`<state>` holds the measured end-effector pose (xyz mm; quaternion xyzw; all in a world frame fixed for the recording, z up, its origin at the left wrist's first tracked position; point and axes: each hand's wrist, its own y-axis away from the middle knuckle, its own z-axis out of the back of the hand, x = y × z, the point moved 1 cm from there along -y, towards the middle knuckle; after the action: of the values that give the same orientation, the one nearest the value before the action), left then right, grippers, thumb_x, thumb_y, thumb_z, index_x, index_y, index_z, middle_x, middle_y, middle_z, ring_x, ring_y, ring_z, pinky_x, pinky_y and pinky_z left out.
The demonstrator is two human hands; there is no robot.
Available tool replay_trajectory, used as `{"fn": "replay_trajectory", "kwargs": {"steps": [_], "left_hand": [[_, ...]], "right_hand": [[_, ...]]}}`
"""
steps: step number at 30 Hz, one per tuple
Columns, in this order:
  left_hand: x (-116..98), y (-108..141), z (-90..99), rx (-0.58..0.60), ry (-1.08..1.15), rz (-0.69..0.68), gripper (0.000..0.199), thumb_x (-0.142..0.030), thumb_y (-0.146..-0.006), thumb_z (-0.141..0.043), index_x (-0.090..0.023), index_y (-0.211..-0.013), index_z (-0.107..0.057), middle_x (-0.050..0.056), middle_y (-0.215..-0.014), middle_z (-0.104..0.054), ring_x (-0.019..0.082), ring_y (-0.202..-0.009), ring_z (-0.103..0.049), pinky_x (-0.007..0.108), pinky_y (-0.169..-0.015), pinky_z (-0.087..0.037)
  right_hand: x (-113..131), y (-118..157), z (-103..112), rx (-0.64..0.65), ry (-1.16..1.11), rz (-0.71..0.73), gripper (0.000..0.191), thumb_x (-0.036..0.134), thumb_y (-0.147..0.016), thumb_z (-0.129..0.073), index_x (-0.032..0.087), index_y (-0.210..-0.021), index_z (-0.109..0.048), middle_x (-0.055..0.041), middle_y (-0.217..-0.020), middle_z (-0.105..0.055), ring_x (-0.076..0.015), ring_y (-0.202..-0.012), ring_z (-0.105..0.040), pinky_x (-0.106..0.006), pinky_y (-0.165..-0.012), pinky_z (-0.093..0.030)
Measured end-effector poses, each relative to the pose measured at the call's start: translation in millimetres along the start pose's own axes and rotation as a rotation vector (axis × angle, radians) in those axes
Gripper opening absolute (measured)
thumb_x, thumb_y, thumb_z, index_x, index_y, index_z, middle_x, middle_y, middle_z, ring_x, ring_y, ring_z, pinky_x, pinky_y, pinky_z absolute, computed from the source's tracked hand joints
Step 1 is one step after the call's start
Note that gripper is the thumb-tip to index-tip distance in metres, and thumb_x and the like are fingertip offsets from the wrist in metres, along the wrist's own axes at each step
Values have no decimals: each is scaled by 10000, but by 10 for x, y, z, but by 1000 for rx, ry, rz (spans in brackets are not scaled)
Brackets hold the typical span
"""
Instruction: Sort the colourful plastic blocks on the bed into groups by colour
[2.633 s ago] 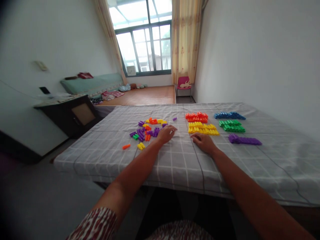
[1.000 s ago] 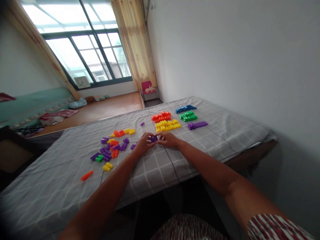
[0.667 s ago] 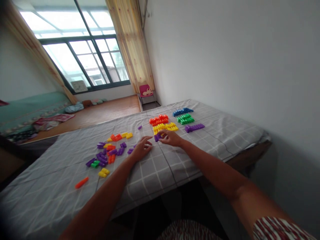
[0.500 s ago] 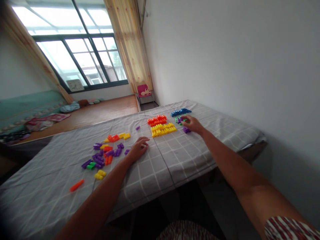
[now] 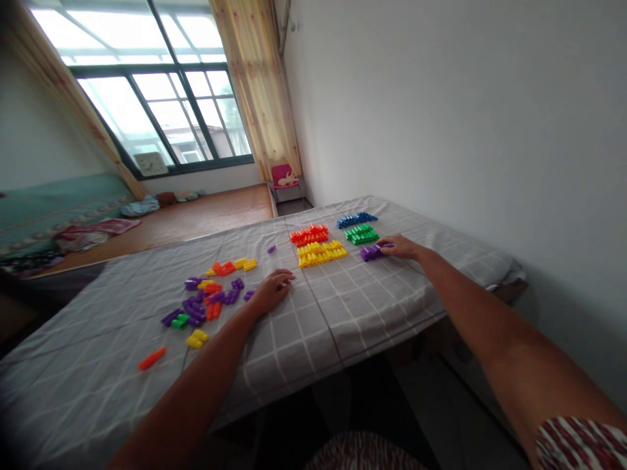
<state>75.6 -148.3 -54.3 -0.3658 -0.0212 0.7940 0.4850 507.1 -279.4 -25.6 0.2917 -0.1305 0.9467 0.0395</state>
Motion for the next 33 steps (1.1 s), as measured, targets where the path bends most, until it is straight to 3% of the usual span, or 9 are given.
{"fn": "replay_trajectory", "kwargs": {"steps": [4,7,10,14,19,24,27,30,33], "left_hand": [[-33,-6,10,16,-16,-11,309,-136,-810,-493,-185,-1034,-700,93,-1164,-615,135,-863,-639,268,-763,-544],[-49,-11,4,34,-42,-18,319,-127,-816,-484,-180,-1049,-696,90,-1143,-629,145,-906,-634,268,-785,-537],[-26,-2,4,54,-89,-21,306,-128,-825,-485,-179,-1039,-699,79,-1090,-655,153,-918,-634,286,-840,-525],[56,56,64,14,-174,2,318,-100,-811,-489,-173,-1029,-708,82,-1061,-675,174,-977,-629,318,-928,-496],[60,112,212,-117,-228,54,353,-83,-775,-537,-214,-1056,-707,60,-1047,-686,169,-964,-633,327,-934,-497],[144,96,691,-416,-335,209,331,-93,-788,-546,-215,-1052,-704,68,-1090,-687,208,-1075,-596,369,-1013,-443],[413,196,1134,-510,-390,450,321,-102,-815,-517,-183,-1077,-684,88,-1150,-668,221,-1134,-569,372,-1055,-396],[755,418,1491,-470,-453,720,318,-93,-803,-538,-154,-1091,-659,108,-1153,-658,239,-1166,-543,368,-1055,-372],[1025,660,1679,-325,-453,786,363,-75,-671,-673,-134,-1029,-663,103,-1088,-676,240,-1140,-555,328,-1018,-384]], "right_hand": [[89,2,68,-110,91,41,347,327,-773,-600,183,-1063,-725,-87,-1138,-706,-283,-1098,-618,-420,-1018,-437],[394,-35,-54,-266,138,96,325,317,-798,-572,204,-1068,-714,-73,-1113,-712,-273,-1060,-629,-435,-974,-472],[862,-102,-466,-235,39,231,314,303,-835,-540,225,-1094,-698,-61,-1066,-722,-229,-955,-662,-372,-843,-538],[1477,-111,-1220,57,-59,488,281,276,-824,-570,248,-1061,-718,-47,-957,-735,-189,-811,-673,-316,-740,-542],[1725,-77,-1702,80,-108,506,262,285,-844,-543,217,-1016,-728,-67,-918,-725,-187,-749,-650,-319,-711,-520],[1589,-78,-1694,74,-127,402,261,324,-864,-524,207,-976,-729,-52,-895,-731,-187,-728,-643,-312,-703,-507],[1544,-80,-1682,70,-125,379,255,331,-855,-535,210,-963,-731,-49,-891,-733,-189,-723,-643,-314,-706,-504],[1544,-90,-1696,65,-131,369,246,328,-844,-543,215,-955,-731,-45,-877,-732,-189,-713,-639,-317,-701,-501],[1553,-102,-1707,84,-145,361,243,320,-843,-539,211,-950,-728,-42,-846,-727,-188,-701,-634,-318,-691,-495]]}}
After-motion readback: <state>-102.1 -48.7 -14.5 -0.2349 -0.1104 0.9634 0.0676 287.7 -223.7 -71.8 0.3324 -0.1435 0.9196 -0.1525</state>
